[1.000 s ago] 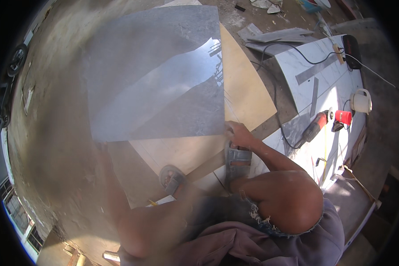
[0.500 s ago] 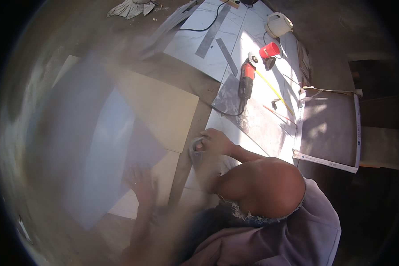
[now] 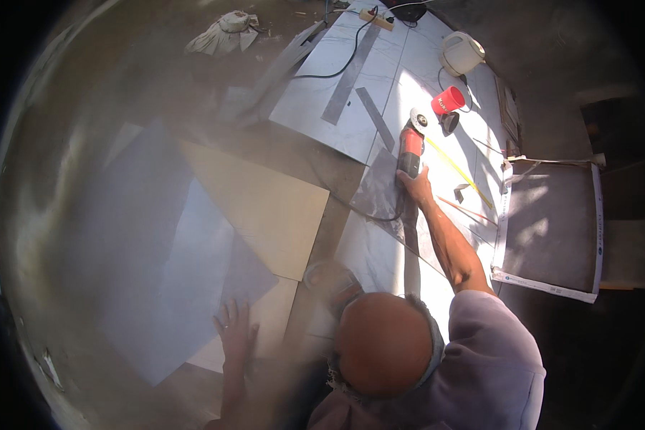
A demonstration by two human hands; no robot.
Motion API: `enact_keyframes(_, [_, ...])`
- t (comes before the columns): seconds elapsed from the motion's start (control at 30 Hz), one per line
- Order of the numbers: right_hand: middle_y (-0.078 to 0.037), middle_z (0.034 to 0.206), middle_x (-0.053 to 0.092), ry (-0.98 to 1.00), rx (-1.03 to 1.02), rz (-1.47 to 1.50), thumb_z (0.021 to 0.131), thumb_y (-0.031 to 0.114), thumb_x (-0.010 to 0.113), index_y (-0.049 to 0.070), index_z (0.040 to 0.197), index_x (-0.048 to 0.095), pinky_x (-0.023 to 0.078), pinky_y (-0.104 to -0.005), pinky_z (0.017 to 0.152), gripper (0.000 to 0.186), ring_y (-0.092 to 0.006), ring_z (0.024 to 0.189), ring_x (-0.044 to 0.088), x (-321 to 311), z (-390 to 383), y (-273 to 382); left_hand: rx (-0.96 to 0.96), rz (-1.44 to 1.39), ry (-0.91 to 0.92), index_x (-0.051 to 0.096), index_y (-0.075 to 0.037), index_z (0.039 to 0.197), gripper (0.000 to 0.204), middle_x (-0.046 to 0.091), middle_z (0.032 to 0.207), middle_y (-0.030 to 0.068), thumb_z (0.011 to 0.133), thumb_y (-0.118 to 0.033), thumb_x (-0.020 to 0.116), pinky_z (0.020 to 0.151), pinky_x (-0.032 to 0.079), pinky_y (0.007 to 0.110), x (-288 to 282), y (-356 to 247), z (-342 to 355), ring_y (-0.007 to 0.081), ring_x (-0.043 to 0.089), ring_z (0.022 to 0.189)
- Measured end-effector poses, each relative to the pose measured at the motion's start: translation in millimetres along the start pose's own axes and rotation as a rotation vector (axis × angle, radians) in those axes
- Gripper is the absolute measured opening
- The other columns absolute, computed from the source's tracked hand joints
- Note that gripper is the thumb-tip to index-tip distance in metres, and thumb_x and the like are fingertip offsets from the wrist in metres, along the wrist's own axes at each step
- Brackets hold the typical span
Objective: The person measures a large tile with a tape measure, marks it with a pencil, and aligns a smaller tile piece on top of it.
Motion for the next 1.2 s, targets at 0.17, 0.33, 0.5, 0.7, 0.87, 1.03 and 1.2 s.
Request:
enact_keyframes(0.17, [-0.032, 0.124, 0.052, -0.118, -0.021, 0.016, 0.070, 0.037, 0.076, -0.005, 0.143, 0.017, 0.044, -0.0413, 0.096, 0.103, -0.0401, 0.115, 0.055, 18, 24, 1, -0.025, -0.061, 0.059, 0.036, -0.010, 0.143, 0.069, 0.019, 0.154, 0.0208, 0.085, -0.035, 0.062, 0.109, 0.008, 0.066, -11, -6, -2, 0.0438, 0.014, 0.141])
enact_keyframes(0.33, [-0.032, 0.128, 0.049, -0.169, -0.012, 0.146, 0.069, 0.034, 0.070, -0.004, 0.146, 0.012, 0.042, -0.0432, 0.098, 0.103, -0.0426, 0.119, 0.052, 18, 54, 21, -0.090, -0.047, 0.102, 0.030, -0.007, 0.146, 0.076, 0.014, 0.155, 0.0242, 0.083, -0.036, 0.063, 0.109, 0.005, 0.065, -2, -16, 3, 0.0469, 0.008, 0.142])
enact_keyframes(0.5, [-0.032, 0.132, 0.046, -0.179, 0.022, 0.154, 0.069, 0.034, 0.069, -0.005, 0.147, 0.010, 0.040, -0.0429, 0.101, 0.105, -0.0444, 0.122, 0.048, 38, 96, 65, -0.145, 0.011, 0.141, 0.030, -0.008, 0.146, 0.076, 0.013, 0.155, 0.0240, 0.084, -0.036, 0.063, 0.109, 0.006, 0.065, 0, -17, 9, 0.0466, 0.007, 0.142])
enact_keyframes(0.7, [-0.034, 0.137, 0.040, -0.277, -0.072, 0.116, 0.069, 0.040, 0.072, -0.006, 0.145, 0.011, 0.036, -0.0459, 0.106, 0.108, -0.0461, 0.127, 0.042, 68, 148, 109, -0.189, -0.090, 0.200, 0.030, -0.010, 0.147, 0.074, 0.011, 0.155, 0.0228, 0.085, -0.036, 0.062, 0.109, 0.008, 0.065, -15, -28, 11, 0.0454, 0.007, 0.143])
enact_keyframes(0.87, [-0.034, 0.136, 0.040, -0.254, 0.015, 0.216, 0.071, 0.038, 0.072, -0.001, 0.147, 0.004, 0.034, -0.0472, 0.107, 0.110, -0.0476, 0.126, 0.042, 86, 169, 151, -0.251, -0.088, 0.199, 0.029, -0.012, 0.147, 0.074, 0.011, 0.156, 0.0225, 0.085, -0.036, 0.062, 0.109, 0.010, 0.065, -16, -14, 0, 0.0455, 0.008, 0.142])
enact_keyframes(1.03, [-0.031, 0.144, 0.030, -0.225, 0.144, 0.132, 0.078, 0.039, 0.067, 0.003, 0.149, -0.002, 0.035, -0.0486, 0.107, 0.106, -0.0451, 0.128, 0.040, 92, 177, 162, -0.205, -0.046, 0.170, 0.027, -0.012, 0.147, 0.076, 0.012, 0.155, 0.0227, 0.084, -0.035, 0.064, 0.107, 0.016, 0.065, -4, -9, -8, 0.0462, 0.009, 0.142])
enact_keyframes(1.2, [-0.035, 0.138, 0.034, -0.136, 0.055, 0.019, 0.079, 0.043, 0.067, 0.008, 0.150, -0.001, 0.036, -0.0502, 0.105, 0.105, -0.0456, 0.127, 0.040, 66, 175, 152, -0.190, -0.005, 0.164, 0.029, -0.009, 0.145, 0.076, 0.016, 0.153, 0.0246, 0.083, -0.033, 0.065, 0.106, 0.019, 0.066, 2, -19, 1, 0.0479, 0.014, 0.140])
Point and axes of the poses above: each hand's wrist, its own z-axis towards the middle knuckle, its own x-axis out of the palm, y = z × x, the point moved 2 cm from there along z, towards the middle knuckle
